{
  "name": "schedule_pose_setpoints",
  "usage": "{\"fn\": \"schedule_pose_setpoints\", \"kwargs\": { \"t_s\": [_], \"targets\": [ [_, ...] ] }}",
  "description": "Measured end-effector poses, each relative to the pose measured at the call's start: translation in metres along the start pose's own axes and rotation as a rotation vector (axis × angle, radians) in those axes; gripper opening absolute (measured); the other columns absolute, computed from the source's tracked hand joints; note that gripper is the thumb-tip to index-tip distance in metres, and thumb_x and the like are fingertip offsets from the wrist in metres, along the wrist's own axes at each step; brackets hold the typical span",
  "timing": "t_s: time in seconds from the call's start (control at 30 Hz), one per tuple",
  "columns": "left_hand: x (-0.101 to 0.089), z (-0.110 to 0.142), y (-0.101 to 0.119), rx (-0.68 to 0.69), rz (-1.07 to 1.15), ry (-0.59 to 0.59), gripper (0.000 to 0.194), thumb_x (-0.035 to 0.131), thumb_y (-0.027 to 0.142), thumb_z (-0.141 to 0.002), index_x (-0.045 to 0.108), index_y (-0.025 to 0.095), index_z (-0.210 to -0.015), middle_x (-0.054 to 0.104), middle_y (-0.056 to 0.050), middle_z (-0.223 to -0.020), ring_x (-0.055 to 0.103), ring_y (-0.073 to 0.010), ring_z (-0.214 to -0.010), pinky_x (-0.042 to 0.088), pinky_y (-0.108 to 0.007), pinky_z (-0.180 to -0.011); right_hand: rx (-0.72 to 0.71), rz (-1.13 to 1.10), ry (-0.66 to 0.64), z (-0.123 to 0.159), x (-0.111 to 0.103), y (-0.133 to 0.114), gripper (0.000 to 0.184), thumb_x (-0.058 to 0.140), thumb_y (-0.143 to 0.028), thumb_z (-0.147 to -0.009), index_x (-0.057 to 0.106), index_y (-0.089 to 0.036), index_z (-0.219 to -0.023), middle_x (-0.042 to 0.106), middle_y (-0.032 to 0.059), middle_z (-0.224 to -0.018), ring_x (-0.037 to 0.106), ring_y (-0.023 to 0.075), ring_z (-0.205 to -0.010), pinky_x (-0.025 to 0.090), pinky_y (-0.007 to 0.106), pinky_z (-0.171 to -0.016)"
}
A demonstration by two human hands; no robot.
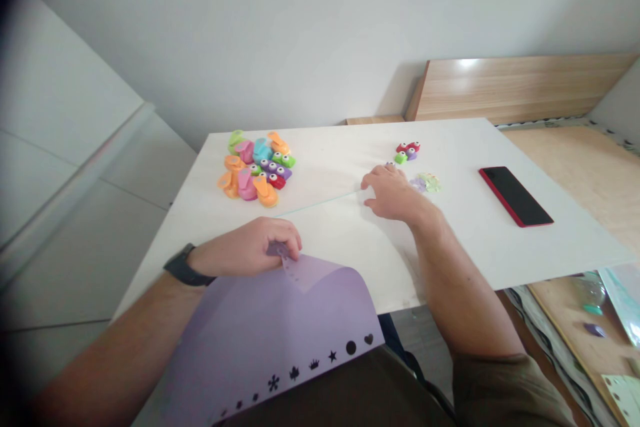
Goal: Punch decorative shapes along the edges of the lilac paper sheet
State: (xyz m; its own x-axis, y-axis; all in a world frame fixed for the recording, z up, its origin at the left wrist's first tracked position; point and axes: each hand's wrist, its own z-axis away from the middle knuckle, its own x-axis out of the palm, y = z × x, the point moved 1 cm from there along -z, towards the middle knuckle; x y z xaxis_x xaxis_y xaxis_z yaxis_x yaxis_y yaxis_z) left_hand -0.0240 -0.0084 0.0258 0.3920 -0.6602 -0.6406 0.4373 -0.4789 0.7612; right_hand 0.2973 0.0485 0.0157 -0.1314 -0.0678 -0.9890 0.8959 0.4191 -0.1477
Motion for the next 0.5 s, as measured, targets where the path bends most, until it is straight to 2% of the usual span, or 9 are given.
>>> {"fn": "schedule_pose_setpoints", "kwargs": {
  "t_s": [0.07, 0.17, 0.23, 0.33, 0.43, 0.5],
  "targets": [
    [0.000, 0.000, 0.000, 0.002, -0.002, 0.003, 0.020, 0.064, 0.006, -0.079, 0.076, 0.018, -0.090, 0.073, -0.003, -0.098, 0.067, -0.0147, -0.090, 0.051, -0.024, -0.083, 0.096, 0.010, -0.012, 0.000, -0.004, 0.012, 0.023, 0.063, -0.028, -0.088, 0.070, -0.021, -0.109, 0.070, 0.0124, -0.115, 0.062, 0.0311, -0.110, 0.047, 0.043, -0.096],
    [0.000, 0.000, -0.001, 0.002, 0.000, 0.005, 0.020, 0.064, 0.005, -0.078, 0.075, 0.018, -0.089, 0.073, -0.003, -0.097, 0.067, -0.0146, -0.090, 0.051, -0.024, -0.082, 0.248, 0.047, -0.054, 0.001, -0.008, 0.031, 0.025, 0.056, -0.023, -0.090, 0.070, -0.021, -0.110, 0.075, 0.0104, -0.104, 0.068, 0.0279, -0.094, 0.049, 0.038, -0.082],
    [0.000, 0.000, -0.001, -0.001, 0.002, 0.008, 0.020, 0.064, 0.005, -0.078, 0.075, 0.018, -0.089, 0.072, -0.003, -0.097, 0.067, -0.0146, -0.089, 0.050, -0.024, -0.081, 0.312, 0.098, -0.063, 0.004, -0.010, 0.039, 0.026, 0.056, -0.024, -0.090, 0.070, -0.021, -0.112, 0.076, 0.0109, -0.103, 0.069, 0.0292, -0.094, 0.048, 0.038, -0.081],
    [0.001, 0.000, -0.001, -0.006, 0.007, 0.005, 0.016, 0.066, 0.009, -0.080, 0.075, 0.018, -0.090, 0.072, -0.003, -0.097, 0.067, -0.0146, -0.088, 0.050, -0.024, -0.080, 0.359, 0.133, -0.075, 0.007, -0.010, 0.044, 0.033, 0.056, -0.025, -0.091, 0.068, -0.020, -0.122, 0.077, 0.0137, -0.104, 0.070, 0.0317, -0.098, 0.048, 0.039, -0.083],
    [0.000, -0.001, 0.000, -0.013, 0.010, 0.004, 0.011, 0.068, 0.015, -0.083, 0.074, 0.018, -0.091, 0.072, -0.003, -0.097, 0.067, -0.0148, -0.088, 0.050, -0.024, -0.080, 0.333, 0.121, -0.052, 0.008, -0.011, 0.039, 0.044, 0.057, -0.025, -0.091, 0.060, -0.019, -0.135, 0.076, 0.0156, -0.109, 0.069, 0.0331, -0.101, 0.048, 0.040, -0.083],
    [0.000, -0.001, 0.002, -0.024, 0.004, 0.009, 0.009, 0.068, 0.019, -0.086, 0.074, 0.019, -0.093, 0.073, -0.002, -0.097, 0.067, -0.0149, -0.090, 0.049, -0.025, -0.082, 0.340, 0.122, -0.010, 0.007, -0.011, 0.031, 0.041, 0.055, -0.028, -0.094, 0.059, -0.020, -0.134, 0.075, 0.0159, -0.109, 0.069, 0.0339, -0.101, 0.049, 0.041, -0.084]
  ]
}}
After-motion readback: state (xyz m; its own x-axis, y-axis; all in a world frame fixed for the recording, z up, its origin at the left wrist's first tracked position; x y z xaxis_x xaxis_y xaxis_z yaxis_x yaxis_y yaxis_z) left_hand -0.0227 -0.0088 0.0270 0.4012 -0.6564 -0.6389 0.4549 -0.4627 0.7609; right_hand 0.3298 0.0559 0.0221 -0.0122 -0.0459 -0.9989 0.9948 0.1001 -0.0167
